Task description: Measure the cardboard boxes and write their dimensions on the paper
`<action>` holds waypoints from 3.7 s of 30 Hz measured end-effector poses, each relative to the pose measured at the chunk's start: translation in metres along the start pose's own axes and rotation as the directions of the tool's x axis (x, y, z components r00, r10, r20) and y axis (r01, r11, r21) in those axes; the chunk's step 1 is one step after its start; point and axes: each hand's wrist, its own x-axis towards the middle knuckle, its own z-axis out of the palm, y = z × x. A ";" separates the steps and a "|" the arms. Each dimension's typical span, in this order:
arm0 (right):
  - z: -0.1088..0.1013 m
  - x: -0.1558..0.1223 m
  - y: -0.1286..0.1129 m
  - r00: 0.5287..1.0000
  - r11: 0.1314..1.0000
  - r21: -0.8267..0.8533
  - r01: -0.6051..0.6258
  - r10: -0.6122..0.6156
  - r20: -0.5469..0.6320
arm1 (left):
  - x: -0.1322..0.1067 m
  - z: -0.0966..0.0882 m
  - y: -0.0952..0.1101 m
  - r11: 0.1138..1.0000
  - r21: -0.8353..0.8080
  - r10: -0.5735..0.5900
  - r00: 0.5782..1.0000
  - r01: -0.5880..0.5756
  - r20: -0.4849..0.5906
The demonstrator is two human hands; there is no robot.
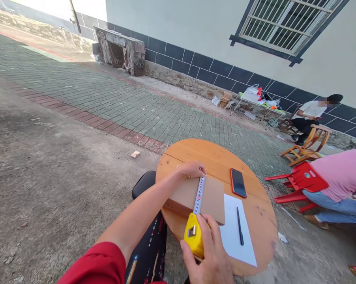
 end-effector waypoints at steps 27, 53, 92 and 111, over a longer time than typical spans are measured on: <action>0.001 0.001 -0.003 1.000 0.999 0.044 -0.016 0.018 -0.024 | 0.008 0.004 -0.006 0.998 0.064 -0.011 0.997 0.006 0.076; -0.013 -0.036 0.046 0.970 0.963 0.247 -0.105 0.154 -0.187 | -0.176 0.102 0.036 0.961 -0.197 0.106 0.915 -0.195 -0.388; -0.005 0.086 0.118 0.815 0.004 0.936 -0.352 0.493 0.304 | -0.081 0.018 -0.042 0.720 -0.681 -0.409 0.876 0.136 -0.257; 0.008 0.095 0.110 0.990 0.932 0.335 0.139 -0.140 -0.023 | -0.078 0.021 -0.056 0.681 -0.707 -0.432 0.883 0.188 -0.181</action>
